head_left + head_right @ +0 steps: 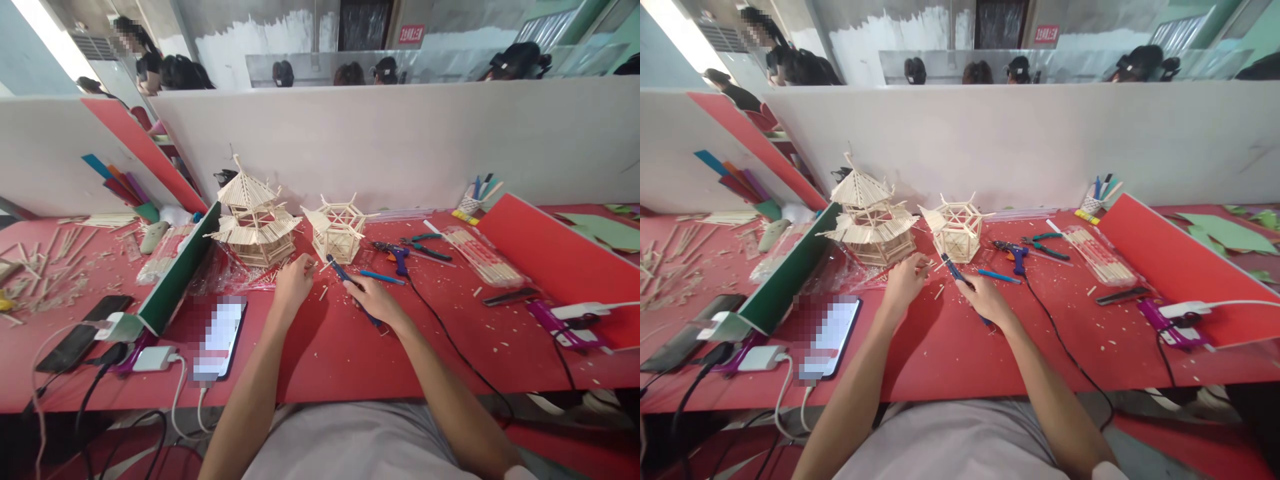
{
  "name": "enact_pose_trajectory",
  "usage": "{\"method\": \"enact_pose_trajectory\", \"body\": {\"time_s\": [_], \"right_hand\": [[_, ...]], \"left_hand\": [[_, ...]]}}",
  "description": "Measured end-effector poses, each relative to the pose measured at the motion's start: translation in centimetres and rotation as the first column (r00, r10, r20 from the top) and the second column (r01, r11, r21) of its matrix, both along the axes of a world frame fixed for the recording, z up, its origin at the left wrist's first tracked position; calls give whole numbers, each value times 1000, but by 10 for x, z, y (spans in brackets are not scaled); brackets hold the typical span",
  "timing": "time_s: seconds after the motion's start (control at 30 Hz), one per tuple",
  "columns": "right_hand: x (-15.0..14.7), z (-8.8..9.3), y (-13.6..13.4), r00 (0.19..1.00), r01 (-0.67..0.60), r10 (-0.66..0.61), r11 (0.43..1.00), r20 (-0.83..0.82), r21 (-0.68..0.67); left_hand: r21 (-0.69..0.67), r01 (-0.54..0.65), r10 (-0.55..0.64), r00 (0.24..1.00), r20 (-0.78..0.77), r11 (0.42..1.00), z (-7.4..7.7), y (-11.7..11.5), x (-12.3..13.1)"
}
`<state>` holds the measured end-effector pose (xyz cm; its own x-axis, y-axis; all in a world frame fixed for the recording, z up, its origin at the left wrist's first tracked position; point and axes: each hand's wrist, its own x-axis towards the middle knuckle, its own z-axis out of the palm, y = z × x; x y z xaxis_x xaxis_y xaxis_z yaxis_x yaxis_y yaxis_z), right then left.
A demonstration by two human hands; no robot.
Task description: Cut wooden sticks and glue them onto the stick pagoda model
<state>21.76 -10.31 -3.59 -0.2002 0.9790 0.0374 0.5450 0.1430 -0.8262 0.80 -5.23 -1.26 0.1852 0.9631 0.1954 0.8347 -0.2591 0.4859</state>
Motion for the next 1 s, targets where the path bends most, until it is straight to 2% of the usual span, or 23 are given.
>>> {"method": "enact_pose_trajectory", "body": {"time_s": [0.1, 0.23, 0.33, 0.4, 0.47, 0.53, 0.6, 0.73, 0.83, 1.0], "right_hand": [[11, -3, 2, 999, 19, -18, 999, -28, 41], [18, -1, 3, 1000, 22, -23, 999, 0, 46], [16, 0, 3, 999, 16, -20, 994, 28, 107], [14, 0, 2, 999, 7, -16, 983, 47, 182], [13, 0, 1, 996, -7, -14, 971, 85, 239], [11, 1, -1, 990, -28, -8, 965, 138, 260], [9, 2, -3, 984, -58, 11, 963, 178, 265], [4, 6, -6, 969, -131, 74, 963, 236, 235], [3, 9, -6, 959, -139, 78, 967, 274, 212], [7, 10, -4, 943, -129, 66, 977, 327, 173]], "left_hand": [[-39, -42, 39, 996, -76, 998, 1, 2, -6], [-156, 56, -83, 982, -169, 986, -3, 2, -6], [-206, 101, -134, 979, -153, 973, -7, 2, -5], [-160, 108, -122, 990, -76, 981, -6, 2, -4], [-77, 144, -139, 988, 67, 987, -2, 3, -5], [-13, 230, -222, 951, 213, 973, 3, 2, -5], [12, 326, -315, 902, 293, 945, 6, 1, -5], [-5, 435, -411, 854, 320, 900, 4, 1, -3], [-19, 435, -400, 843, 361, 900, 4, 1, -3], [-116, 464, -358, 798, 485, 878, 13, -2, -3]]}}
